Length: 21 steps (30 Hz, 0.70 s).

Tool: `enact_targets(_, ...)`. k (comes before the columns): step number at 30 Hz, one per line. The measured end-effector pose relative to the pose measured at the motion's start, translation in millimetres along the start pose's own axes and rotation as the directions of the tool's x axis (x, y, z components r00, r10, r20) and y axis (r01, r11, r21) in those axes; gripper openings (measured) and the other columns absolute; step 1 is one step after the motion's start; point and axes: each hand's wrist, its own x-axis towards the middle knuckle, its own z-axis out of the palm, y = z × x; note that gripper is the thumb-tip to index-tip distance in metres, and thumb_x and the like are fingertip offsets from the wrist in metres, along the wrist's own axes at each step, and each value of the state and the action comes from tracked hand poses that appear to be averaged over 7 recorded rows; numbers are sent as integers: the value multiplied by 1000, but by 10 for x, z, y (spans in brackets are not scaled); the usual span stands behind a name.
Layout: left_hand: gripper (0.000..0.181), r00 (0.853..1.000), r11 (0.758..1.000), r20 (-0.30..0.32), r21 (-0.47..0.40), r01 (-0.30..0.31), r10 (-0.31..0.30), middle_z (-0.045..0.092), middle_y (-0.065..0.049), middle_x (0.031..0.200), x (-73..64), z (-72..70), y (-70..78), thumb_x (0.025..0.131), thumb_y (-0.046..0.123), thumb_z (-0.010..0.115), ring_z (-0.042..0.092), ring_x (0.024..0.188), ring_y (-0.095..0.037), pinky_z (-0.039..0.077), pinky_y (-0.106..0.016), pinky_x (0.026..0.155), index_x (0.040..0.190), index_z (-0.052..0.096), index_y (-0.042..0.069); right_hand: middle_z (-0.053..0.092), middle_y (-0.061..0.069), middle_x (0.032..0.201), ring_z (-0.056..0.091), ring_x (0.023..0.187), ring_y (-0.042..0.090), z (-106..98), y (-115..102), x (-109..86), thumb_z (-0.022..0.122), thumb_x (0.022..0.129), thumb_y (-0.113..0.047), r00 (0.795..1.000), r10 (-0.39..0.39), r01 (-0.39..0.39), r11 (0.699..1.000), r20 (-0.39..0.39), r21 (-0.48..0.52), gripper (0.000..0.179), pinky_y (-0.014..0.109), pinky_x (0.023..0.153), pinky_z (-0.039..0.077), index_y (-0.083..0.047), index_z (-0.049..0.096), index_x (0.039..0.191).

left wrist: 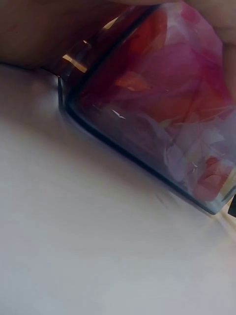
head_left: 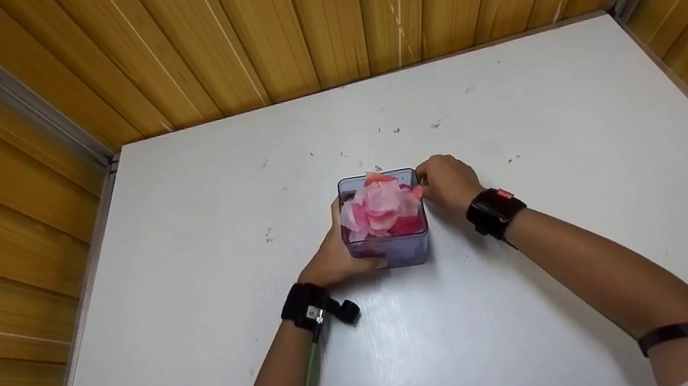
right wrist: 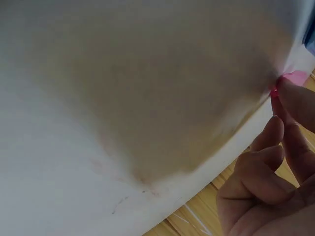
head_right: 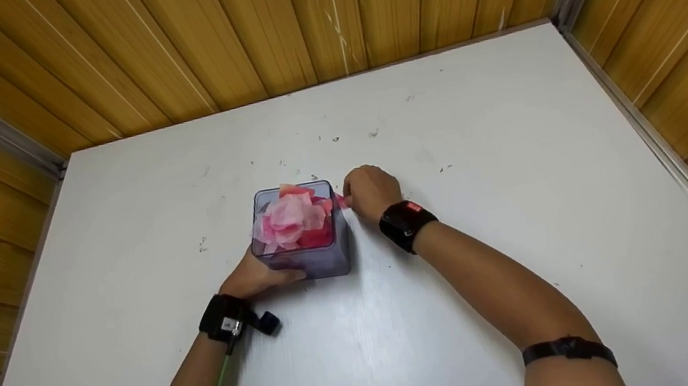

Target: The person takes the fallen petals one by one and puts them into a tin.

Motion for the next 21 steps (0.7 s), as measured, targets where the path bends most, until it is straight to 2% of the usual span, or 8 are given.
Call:
enact_targets(5, 125, 1000, 1000, 5, -4, 6, -6, 48, 0, 146, 6, -2, 11, 63, 16, 94, 45, 135, -14, 30, -40, 117, 152, 7, 22, 68, 11, 91, 57, 89, 28, -149, 94, -109, 70, 91, -14, 998, 28, -24, 996, -48, 83, 13, 41, 77, 45, -5, 78, 97)
enact_targets(9, 126, 1000, 1000, 5, 6, 16, -16, 47, 0, 146, 6, -3, 25, 63, 18, 94, 45, 135, -13, 29, -39, 117, 153, 6, 23, 67, 14, 91, 56, 88, 29, -421, 58, -261, 69, 93, -15, 988, -23, 45, 989, -156, 143, 15, 39, 77, 41, -3, 77, 99)
enact_targets(12, 126, 1000, 1000, 10, 17, 20, -20, 45, 1, 147, -11, -7, 18, 64, 20, 94, 43, 136, -13, 29, -39, 118, 154, 5, 23, 65, 12, 88, 51, 81, 28, -633, -134, -433, 70, 93, -14, 968, -78, 128, 971, -240, 201, 13, 36, 72, 36, -4, 77, 99)
enact_targets(15, 126, 1000, 1000, 13, 15, 22, -22, 44, 0, 147, -23, -11, 6, 64, 20, 93, 42, 136, -13, 28, -39, 118, 154, 4, 23, 63, 8, 84, 46, 77, 24, -799, -420, -615, 71, 93, -13, 946, -141, 220, 941, -293, 256, 10, 34, 68, 33, -6, 77, 97)
enact_targets(18, 125, 1000, 1000, 14, -3, 15, -15, 45, 0, 147, -16, -9, -2, 65, 17, 93, 43, 136, -14, 29, -38, 118, 153, 5, 23, 62, 5, 83, 46, 76, 21, -855, -682, -753, 72, 92, -12, 930, -221, 301, 917, -295, 261, 8, 33, 67, 34, -7, 76, 96)
enact_targets(21, 125, 1000, 999, 24, -37, -6, 7, 46, -3, 147, -1, 1, -14, 66, 10, 92, 44, 135, -16, 31, -38, 117, 154, 5, 22, 61, 4, 81, 47, 75, 20, -801, -859, -811, 73, 91, -11, 922, -283, 342, 915, -263, 214, 6, 33, 66, 36, -7, 76, 94)
